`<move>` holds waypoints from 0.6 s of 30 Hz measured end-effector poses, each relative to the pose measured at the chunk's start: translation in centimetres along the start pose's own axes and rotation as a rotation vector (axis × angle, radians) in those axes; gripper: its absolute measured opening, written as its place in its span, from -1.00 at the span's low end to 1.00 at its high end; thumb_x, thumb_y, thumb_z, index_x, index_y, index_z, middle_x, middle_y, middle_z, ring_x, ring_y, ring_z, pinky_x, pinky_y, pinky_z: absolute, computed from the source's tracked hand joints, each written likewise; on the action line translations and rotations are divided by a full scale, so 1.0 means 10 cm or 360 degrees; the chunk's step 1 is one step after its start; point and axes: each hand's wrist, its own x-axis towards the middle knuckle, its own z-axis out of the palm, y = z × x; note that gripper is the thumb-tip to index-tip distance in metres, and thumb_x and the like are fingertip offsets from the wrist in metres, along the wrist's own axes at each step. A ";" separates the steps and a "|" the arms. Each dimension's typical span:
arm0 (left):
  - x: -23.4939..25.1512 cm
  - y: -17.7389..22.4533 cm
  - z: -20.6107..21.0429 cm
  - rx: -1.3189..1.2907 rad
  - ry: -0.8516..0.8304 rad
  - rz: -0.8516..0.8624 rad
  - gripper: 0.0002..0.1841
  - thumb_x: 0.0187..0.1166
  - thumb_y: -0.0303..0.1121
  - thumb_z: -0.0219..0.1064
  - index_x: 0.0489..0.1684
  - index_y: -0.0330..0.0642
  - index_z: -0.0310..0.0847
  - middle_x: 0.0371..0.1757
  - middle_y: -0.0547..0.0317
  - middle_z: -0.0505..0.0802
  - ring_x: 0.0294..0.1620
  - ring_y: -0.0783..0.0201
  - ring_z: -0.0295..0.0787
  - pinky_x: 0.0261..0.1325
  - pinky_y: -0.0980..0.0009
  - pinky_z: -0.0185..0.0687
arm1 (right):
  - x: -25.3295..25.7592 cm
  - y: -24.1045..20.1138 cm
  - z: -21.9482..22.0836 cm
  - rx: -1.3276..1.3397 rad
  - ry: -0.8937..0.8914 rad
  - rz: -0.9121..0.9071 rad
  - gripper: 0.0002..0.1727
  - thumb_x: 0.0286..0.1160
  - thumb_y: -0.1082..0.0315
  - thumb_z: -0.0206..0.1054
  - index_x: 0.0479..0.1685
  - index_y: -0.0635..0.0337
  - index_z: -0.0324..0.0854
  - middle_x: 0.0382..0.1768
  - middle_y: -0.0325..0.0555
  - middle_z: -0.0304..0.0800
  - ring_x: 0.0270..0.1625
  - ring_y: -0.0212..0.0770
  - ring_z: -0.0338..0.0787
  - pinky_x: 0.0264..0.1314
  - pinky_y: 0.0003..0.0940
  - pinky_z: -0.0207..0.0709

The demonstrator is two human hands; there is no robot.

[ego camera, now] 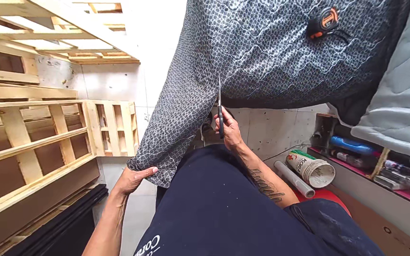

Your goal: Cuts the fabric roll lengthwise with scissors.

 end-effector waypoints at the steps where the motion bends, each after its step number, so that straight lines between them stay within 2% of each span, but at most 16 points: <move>1: 0.02 0.04 -0.04 0.0018 -0.0003 -0.0014 -0.34 -0.12 -0.49 0.71 0.16 -0.15 0.66 -0.06 0.27 0.95 -0.02 0.37 0.92 0.14 0.37 0.87 | 0.04 -0.01 0.00 -0.0018 0.0003 -0.0006 -0.38 0.68 0.44 0.20 0.72 0.39 0.23 0.00 -0.06 0.71 -0.26 -0.36 0.70 -0.22 -0.47 0.68; 4: 0.11 0.13 -0.20 0.0004 -0.0033 -0.0034 -0.36 -0.15 -0.47 0.71 0.11 -0.12 0.70 -0.08 0.30 0.96 -0.04 0.40 0.92 0.10 0.40 0.87 | 0.06 -0.01 -0.01 -0.0048 -0.0001 0.0023 -0.35 0.62 0.49 0.23 0.73 0.41 0.21 0.05 -0.04 0.73 -0.28 -0.34 0.73 -0.30 -0.46 0.69; 6: 0.16 0.20 -0.33 -0.0031 -0.0039 -0.0057 -0.37 -0.18 -0.47 0.71 0.08 -0.11 0.71 -0.09 0.29 0.96 -0.06 0.40 0.92 0.08 0.39 0.87 | 0.10 -0.05 0.01 -0.0033 0.0011 0.0044 -0.34 0.64 0.47 0.22 0.74 0.41 0.19 0.07 -0.04 0.72 -0.27 -0.35 0.71 -0.28 -0.47 0.68; 8: 0.23 0.30 -0.42 0.0006 -0.0089 -0.0109 -0.35 -0.21 -0.45 0.72 0.08 -0.08 0.72 -0.09 0.32 0.96 -0.06 0.42 0.92 0.09 0.41 0.87 | 0.24 -0.13 0.07 -0.0017 0.0026 0.0038 -0.36 0.68 0.42 0.18 0.75 0.39 0.17 0.04 -0.08 0.69 -0.29 -0.40 0.66 -0.25 -0.50 0.64; 13: 0.38 0.57 -0.74 0.0160 -0.0178 -0.0193 -0.30 -0.29 -0.35 0.76 0.09 -0.05 0.71 -0.10 0.37 0.96 -0.06 0.46 0.91 0.08 0.43 0.86 | 0.42 -0.27 0.11 -0.0042 0.0065 0.0119 -0.37 0.66 0.48 0.19 0.75 0.34 0.22 -0.03 -0.08 0.74 -0.37 -0.34 0.69 -0.37 -0.44 0.66; 18: 0.52 0.77 -1.02 0.0263 -0.0257 -0.0236 -0.29 -0.30 -0.28 0.77 0.09 0.00 0.73 -0.10 0.45 0.95 -0.05 0.53 0.90 0.09 0.49 0.85 | 0.61 -0.36 0.19 -0.0023 0.0091 0.0094 -0.36 0.67 0.43 0.15 0.75 0.35 0.16 0.01 -0.12 0.70 -0.32 -0.39 0.67 -0.29 -0.47 0.65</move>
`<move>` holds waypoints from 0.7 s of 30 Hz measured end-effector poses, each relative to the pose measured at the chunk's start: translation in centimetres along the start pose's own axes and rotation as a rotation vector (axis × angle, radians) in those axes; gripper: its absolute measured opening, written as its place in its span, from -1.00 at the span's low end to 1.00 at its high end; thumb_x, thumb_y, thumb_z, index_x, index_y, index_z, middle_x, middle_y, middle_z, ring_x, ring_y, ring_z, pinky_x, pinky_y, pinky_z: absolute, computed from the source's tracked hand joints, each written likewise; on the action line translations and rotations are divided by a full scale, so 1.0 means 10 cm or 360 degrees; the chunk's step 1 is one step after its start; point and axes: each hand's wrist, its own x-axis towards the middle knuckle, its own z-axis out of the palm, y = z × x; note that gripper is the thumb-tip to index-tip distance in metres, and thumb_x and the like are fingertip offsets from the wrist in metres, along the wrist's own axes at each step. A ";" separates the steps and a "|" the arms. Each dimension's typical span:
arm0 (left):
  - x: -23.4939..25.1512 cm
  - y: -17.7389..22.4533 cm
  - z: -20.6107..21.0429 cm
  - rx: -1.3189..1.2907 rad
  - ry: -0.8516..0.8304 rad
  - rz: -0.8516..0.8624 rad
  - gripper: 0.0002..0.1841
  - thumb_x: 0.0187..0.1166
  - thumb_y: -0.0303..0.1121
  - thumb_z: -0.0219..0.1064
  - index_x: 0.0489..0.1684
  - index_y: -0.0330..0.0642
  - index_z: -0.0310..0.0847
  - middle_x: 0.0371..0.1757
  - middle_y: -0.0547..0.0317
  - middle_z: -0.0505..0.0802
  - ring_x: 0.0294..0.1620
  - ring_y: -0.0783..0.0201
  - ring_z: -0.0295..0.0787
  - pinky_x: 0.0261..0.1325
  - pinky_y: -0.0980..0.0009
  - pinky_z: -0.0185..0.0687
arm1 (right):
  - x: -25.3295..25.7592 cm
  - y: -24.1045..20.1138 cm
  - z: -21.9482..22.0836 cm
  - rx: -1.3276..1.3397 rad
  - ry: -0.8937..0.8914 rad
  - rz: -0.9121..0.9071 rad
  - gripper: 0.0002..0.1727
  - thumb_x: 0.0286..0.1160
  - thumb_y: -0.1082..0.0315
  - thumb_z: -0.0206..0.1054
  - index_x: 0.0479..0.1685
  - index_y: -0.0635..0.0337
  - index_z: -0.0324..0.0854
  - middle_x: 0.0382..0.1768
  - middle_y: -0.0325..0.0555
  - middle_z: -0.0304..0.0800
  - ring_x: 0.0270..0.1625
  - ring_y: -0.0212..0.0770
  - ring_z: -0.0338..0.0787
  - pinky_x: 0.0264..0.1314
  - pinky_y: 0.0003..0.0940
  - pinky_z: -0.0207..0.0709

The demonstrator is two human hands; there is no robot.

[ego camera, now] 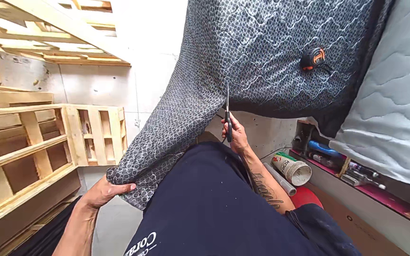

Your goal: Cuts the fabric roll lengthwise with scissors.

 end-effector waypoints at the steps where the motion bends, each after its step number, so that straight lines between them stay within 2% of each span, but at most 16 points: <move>1: 0.02 0.03 -0.04 0.0033 -0.0029 -0.0006 -0.29 -0.30 -0.27 0.77 0.09 0.01 0.72 -0.10 0.46 0.95 -0.04 0.55 0.89 0.10 0.50 0.84 | 0.07 -0.03 0.02 0.0017 0.0009 -0.0019 -0.36 0.67 0.43 0.15 0.75 0.35 0.15 0.03 -0.11 0.70 -0.32 -0.40 0.67 -0.27 -0.48 0.65; 6: 0.10 0.15 -0.37 0.0105 -0.0057 -0.0044 -0.27 -0.34 -0.20 0.78 0.08 0.02 0.73 -0.11 0.47 0.95 -0.06 0.55 0.89 0.08 0.51 0.84 | 0.16 -0.10 0.01 -0.0039 -0.0026 0.0000 -0.32 0.64 0.49 0.17 0.78 0.36 0.10 0.04 -0.06 0.72 -0.33 -0.33 0.69 -0.32 -0.43 0.67; 10: 0.14 0.20 -0.56 0.0145 -0.0064 -0.0100 -0.23 -0.36 -0.20 0.77 0.13 -0.01 0.71 -0.10 0.47 0.94 -0.05 0.56 0.89 0.09 0.52 0.83 | 0.38 -0.26 0.12 -0.0032 0.0012 0.0023 -0.35 0.70 0.37 0.13 0.78 0.30 0.13 0.02 -0.12 0.69 -0.33 -0.37 0.66 -0.28 -0.45 0.65; 15: 0.16 0.31 -0.86 0.0205 -0.0059 -0.0085 -0.21 -0.41 -0.15 0.79 0.10 -0.03 0.73 -0.12 0.46 0.95 -0.06 0.57 0.88 0.09 0.54 0.83 | 0.47 -0.29 0.15 -0.0092 0.0056 -0.0010 -0.33 0.64 0.48 0.17 0.77 0.32 0.15 0.01 -0.09 0.73 -0.35 -0.34 0.69 -0.35 -0.44 0.66; 19: 0.19 0.32 -1.04 0.0209 -0.0039 -0.0139 -0.18 -0.44 -0.16 0.79 0.13 -0.03 0.72 -0.10 0.44 0.95 -0.04 0.55 0.89 0.10 0.51 0.83 | 0.64 -0.41 0.23 -0.0058 0.0072 0.0002 -0.37 0.72 0.36 0.13 0.77 0.27 0.17 0.00 -0.13 0.71 -0.34 -0.37 0.66 -0.31 -0.45 0.63; 21: 0.22 0.40 -1.08 0.0267 -0.0062 -0.0158 -0.16 -0.43 -0.15 0.79 0.15 -0.04 0.71 -0.09 0.43 0.95 -0.04 0.55 0.89 0.11 0.50 0.83 | 0.77 -0.46 0.24 -0.0062 0.0112 -0.0010 -0.38 0.71 0.39 0.15 0.77 0.25 0.20 -0.04 -0.13 0.72 -0.36 -0.37 0.66 -0.34 -0.47 0.62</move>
